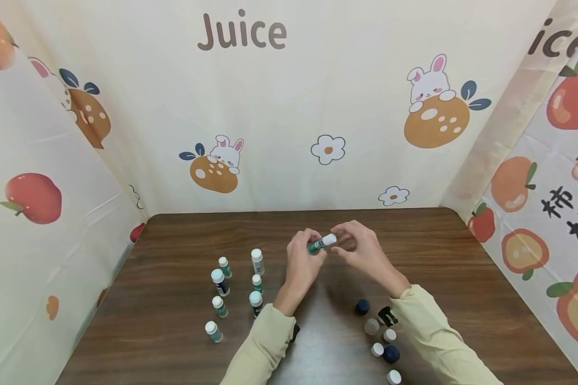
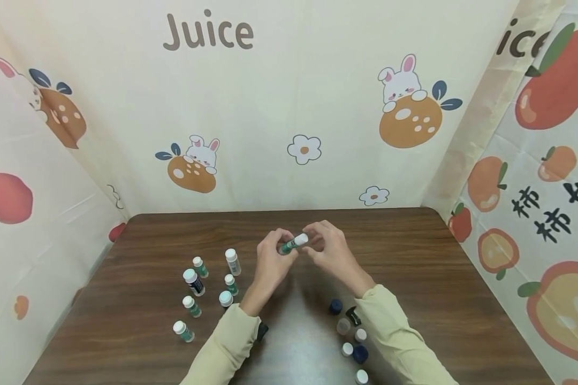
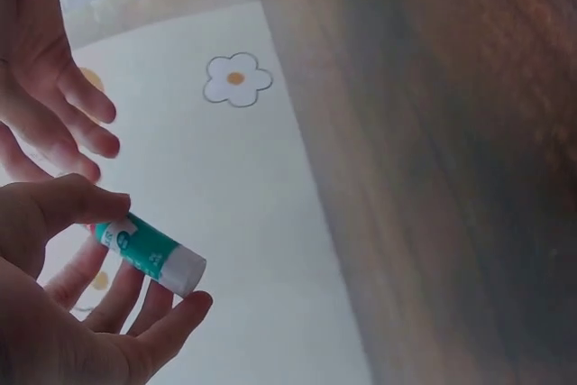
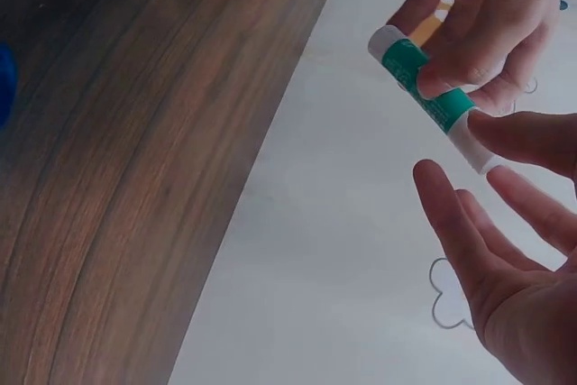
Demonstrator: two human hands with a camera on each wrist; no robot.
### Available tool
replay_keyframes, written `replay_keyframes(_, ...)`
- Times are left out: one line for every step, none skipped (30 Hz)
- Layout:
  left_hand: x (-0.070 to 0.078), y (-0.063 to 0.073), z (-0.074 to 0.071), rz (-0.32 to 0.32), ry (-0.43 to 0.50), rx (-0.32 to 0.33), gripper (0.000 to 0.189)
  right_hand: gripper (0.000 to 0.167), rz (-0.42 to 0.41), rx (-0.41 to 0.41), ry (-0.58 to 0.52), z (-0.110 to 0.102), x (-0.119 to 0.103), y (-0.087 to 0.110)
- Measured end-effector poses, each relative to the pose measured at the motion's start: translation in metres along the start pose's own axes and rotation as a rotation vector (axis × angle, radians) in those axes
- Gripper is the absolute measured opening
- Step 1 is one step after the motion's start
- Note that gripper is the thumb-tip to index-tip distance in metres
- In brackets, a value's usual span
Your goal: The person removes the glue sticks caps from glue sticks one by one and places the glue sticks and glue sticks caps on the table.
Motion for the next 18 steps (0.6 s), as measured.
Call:
replay_keyframes(0.002,0.000,-0.002,0.009,-0.017,-0.004,0.023,0.031,-0.005,-0.001,-0.010,0.001,-0.001,0.000)
replay_keyframes(0.004,0.001,-0.003,0.019,-0.034,-0.009,0.022,0.030,-0.010,-0.001,-0.023,0.001,-0.002,0.000)
replay_keyframes(0.006,0.001,-0.005,0.029,-0.049,-0.014,0.022,0.028,-0.019,0.000,-0.034,0.002,-0.004,-0.001)
replay_keyframes(0.008,0.002,-0.006,0.038,-0.063,-0.022,0.022,0.026,-0.026,0.002,-0.042,0.002,-0.005,-0.001)
replay_keyframes(0.010,0.002,-0.008,0.045,-0.076,-0.032,0.021,0.024,-0.036,0.003,-0.051,0.003,-0.006,-0.001)
replay_keyframes(0.012,0.003,-0.009,0.053,-0.089,-0.041,0.021,0.022,-0.044,0.006,-0.056,0.004,-0.006,-0.001)
replay_keyframes(0.013,0.004,-0.011,0.055,-0.096,-0.053,0.021,0.021,-0.053,0.007,-0.060,0.004,-0.007,-0.001)
replay_keyframes(0.015,0.004,-0.012,0.056,-0.101,-0.065,0.021,0.019,-0.060,0.008,-0.064,0.005,-0.008,0.000)
replay_keyframes(0.016,0.005,-0.013,0.059,-0.104,-0.074,0.021,0.019,-0.066,0.007,-0.061,0.005,-0.009,0.000)
replay_keyframes(0.017,0.006,-0.015,0.060,-0.105,-0.082,0.021,0.018,-0.069,0.006,-0.063,0.005,-0.010,0.000)
replay_keyframes(0.017,0.006,-0.016,0.060,-0.106,-0.089,0.021,0.018,-0.071,0.003,-0.061,0.005,-0.010,0.000)
replay_keyframes(0.018,0.007,-0.017,0.058,-0.104,-0.096,0.021,0.019,-0.073,0.001,-0.057,0.006,-0.011,0.001)
replay_keyframes(0.018,0.007,-0.019,0.053,-0.102,-0.104,0.021,0.019,-0.073,-0.003,-0.054,0.006,-0.011,0.001)
replay_keyframes(0.018,0.008,-0.020,0.053,-0.102,-0.111,0.021,0.019,-0.072,-0.006,-0.050,0.005,-0.012,0.001)
replay_keyframes(0.018,0.008,-0.020,0.053,-0.102,-0.118,0.020,0.019,-0.071,-0.010,-0.048,0.005,-0.012,0.001)
replay_keyframes(0.018,0.008,-0.021,0.051,-0.101,-0.127,0.020,0.019,-0.068,-0.014,-0.051,0.005,-0.012,0.002)
replay_keyframes(0.017,0.008,-0.022,0.050,-0.101,-0.138,0.021,0.019,-0.065,-0.018,-0.053,0.005,-0.012,0.002)
replay_keyframes(0.017,0.008,-0.023,0.051,-0.099,-0.147,0.021,0.019,-0.063,-0.021,-0.057,0.005,-0.012,0.003)
Point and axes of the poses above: each hand's wrist, its own y-axis away from the middle knuckle, its own z-axis out of the palm, x = y × z, the point moved 2 cm from there along -y, towards the middle knuckle, and after that the axes turned 3 degrees about z, right-handed, at the moved point
